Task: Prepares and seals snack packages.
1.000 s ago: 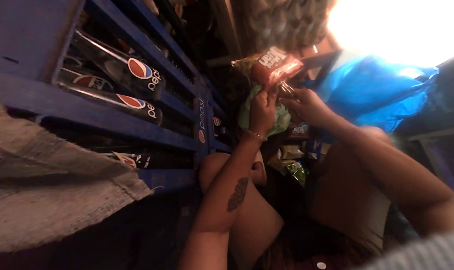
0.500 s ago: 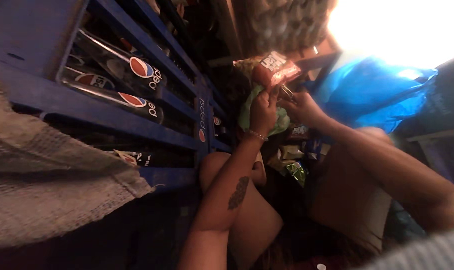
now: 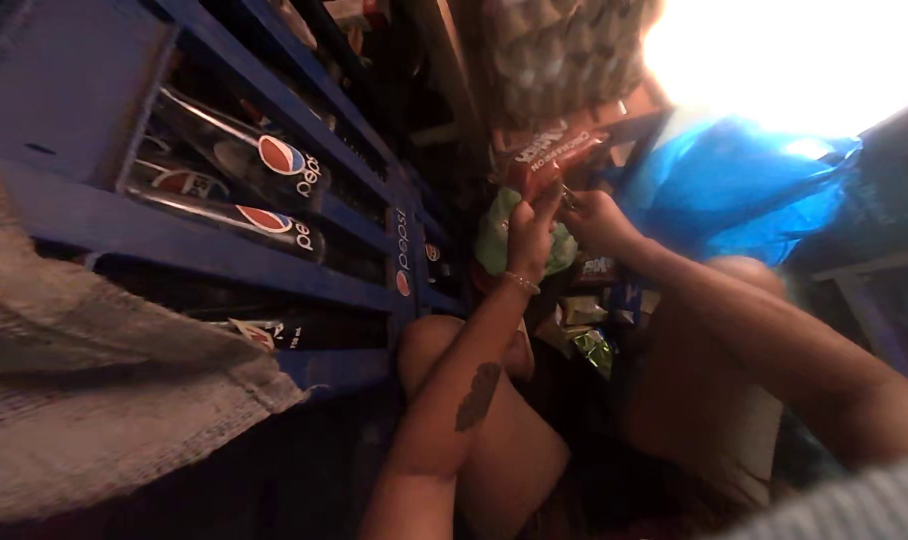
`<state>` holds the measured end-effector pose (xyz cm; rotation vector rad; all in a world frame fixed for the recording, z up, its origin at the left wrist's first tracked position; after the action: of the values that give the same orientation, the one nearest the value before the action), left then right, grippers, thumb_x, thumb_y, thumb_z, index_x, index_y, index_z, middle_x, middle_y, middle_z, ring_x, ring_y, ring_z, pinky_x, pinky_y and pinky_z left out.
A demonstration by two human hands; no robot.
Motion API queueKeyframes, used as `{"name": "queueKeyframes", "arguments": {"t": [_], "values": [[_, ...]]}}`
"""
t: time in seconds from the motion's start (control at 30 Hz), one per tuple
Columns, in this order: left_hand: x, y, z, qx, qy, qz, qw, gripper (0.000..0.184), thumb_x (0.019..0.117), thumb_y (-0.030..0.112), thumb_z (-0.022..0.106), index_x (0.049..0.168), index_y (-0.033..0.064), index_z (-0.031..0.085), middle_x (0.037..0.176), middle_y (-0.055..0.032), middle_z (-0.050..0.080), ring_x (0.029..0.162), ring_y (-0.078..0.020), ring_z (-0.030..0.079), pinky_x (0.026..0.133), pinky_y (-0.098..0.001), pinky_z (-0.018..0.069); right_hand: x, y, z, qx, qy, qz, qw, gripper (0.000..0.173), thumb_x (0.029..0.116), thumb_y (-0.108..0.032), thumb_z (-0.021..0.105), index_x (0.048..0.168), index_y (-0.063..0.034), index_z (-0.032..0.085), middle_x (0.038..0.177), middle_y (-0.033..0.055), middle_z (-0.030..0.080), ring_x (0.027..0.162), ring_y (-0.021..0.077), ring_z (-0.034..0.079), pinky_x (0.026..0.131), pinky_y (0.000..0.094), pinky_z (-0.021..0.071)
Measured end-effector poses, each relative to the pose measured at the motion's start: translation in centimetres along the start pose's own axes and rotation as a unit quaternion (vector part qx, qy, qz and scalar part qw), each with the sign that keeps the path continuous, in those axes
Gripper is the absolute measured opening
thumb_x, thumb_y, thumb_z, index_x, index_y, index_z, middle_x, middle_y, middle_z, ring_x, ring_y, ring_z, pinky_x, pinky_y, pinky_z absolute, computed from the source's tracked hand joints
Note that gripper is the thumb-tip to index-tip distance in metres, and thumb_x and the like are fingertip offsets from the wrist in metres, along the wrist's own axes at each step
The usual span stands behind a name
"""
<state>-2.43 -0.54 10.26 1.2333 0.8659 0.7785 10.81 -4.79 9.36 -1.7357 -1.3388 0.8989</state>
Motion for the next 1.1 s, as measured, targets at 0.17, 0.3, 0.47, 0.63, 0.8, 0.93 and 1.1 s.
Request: {"name": "queueKeyframes", "arguments": {"t": [0.17, 0.3, 0.47, 0.63, 0.8, 0.93, 1.1], "values": [[-1.3, -1.0, 1.2, -0.09, -0.059, -0.183, 0.977, 0.044, 0.1029, 0.032, 0.061, 0.141, 0.0121, 0.052, 0.129, -0.0099, 0.057, 0.113, -0.0241, 0.058, 0.09, -0.0492, 0.0529, -0.4, -0.4, 0.0, -0.005, -0.002, 0.005, 1.0, 0.012, 0.0991, -0.012, 0.063, 0.1, -0.0019, 0.069, 0.081, 0.008, 0.064, 0.069, 0.0159, 0.06, 0.067, 0.0387, 0.0523], [-1.1, -1.5, 1.7, -0.104, -0.047, -0.166, 0.979, 0.041, 0.1033, 0.036, 0.06, 0.136, 0.0115, 0.057, 0.125, -0.0078, 0.062, 0.112, -0.0187, 0.06, 0.089, -0.0412, 0.0537, 0.0, 1.2, 1.0, 0.043, 0.002, -0.025, 0.999, 0.015, 0.0973, -0.012, 0.065, 0.105, 0.0006, 0.067, 0.084, 0.0122, 0.065, 0.073, 0.0198, 0.064, 0.068, 0.0426, 0.0556], [-0.3, -0.4, 0.4, -0.146, -0.025, -0.152, 0.977, 0.069, 0.1021, 0.067, 0.037, 0.143, 0.015, 0.055, 0.143, -0.0057, 0.058, 0.131, -0.0221, 0.054, 0.104, -0.0493, 0.0476, 0.2, 0.9, 0.9, 0.032, -0.002, -0.053, 0.998, 0.02, 0.1, -0.022, 0.064, 0.101, -0.0027, 0.07, 0.08, 0.0079, 0.066, 0.068, 0.0144, 0.063, 0.064, 0.0371, 0.0549], [-0.1, 1.7, -1.0, -0.222, -0.033, -0.17, 0.959, 0.076, 0.0985, 0.075, 0.029, 0.149, 0.0223, 0.048, 0.134, -0.0086, 0.064, 0.123, -0.027, 0.061, 0.097, -0.0519, 0.0523, 0.2, 1.0, 0.9, -0.018, 0.005, -0.109, 0.994, 0.03, 0.103, -0.033, 0.061, 0.109, -0.0048, 0.071, 0.078, 0.006, 0.066, 0.067, 0.0142, 0.062, 0.064, 0.0385, 0.0546], [0.6, 1.6, -1.6, -0.24, 0.01, -0.151, 0.959, 0.043, 0.1068, 0.038, 0.05, 0.139, 0.0108, 0.055, 0.123, -0.0103, 0.07, 0.111, -0.0218, 0.069, 0.094, -0.0364, 0.0572, -0.5, -1.0, 0.4, -0.094, -0.03, -0.066, 0.993, 0.027, 0.1037, -0.029, 0.061, 0.103, -0.0031, 0.07, 0.076, 0.0074, 0.063, 0.066, 0.0181, 0.059, 0.064, 0.0415, 0.0509], [0.8, 1.5, -1.5, -0.225, 0.05, -0.089, 0.969, 0.036, 0.1057, 0.026, 0.056, 0.135, 0.0045, 0.054, 0.118, -0.0129, 0.07, 0.104, -0.0227, 0.071, 0.087, -0.0342, 0.0593, -0.9, -1.1, 0.6, -0.043, -0.057, -0.05, 0.996, 0.024, 0.1039, -0.026, 0.06, 0.101, -0.0031, 0.068, 0.074, 0.0028, 0.058, 0.061, 0.0096, 0.053, 0.06, 0.0309, 0.047], [0.9, 2.1, -1.7, -0.195, 0.084, -0.051, 0.976, 0.037, 0.1061, 0.023, 0.056, 0.137, 0.0037, 0.05, 0.116, -0.0141, 0.069, 0.103, -0.0226, 0.071, 0.084, -0.0337, 0.0597, -1.5, -1.1, 1.0, 0.191, -0.15, -0.004, 0.97, 0.015, 0.0987, -0.011, 0.064, 0.111, -0.0032, 0.061, 0.078, -0.0009, 0.06, 0.057, 0.004, 0.052, 0.052, 0.0201, 0.0453]]}}
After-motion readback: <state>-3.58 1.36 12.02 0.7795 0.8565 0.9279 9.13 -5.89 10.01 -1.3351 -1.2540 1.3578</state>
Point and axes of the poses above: each hand's wrist, its own x-axis towards the middle knuckle, its own z-axis out of the palm, y = z × x, the point moved 2 cm from there along x, towards the middle knuckle
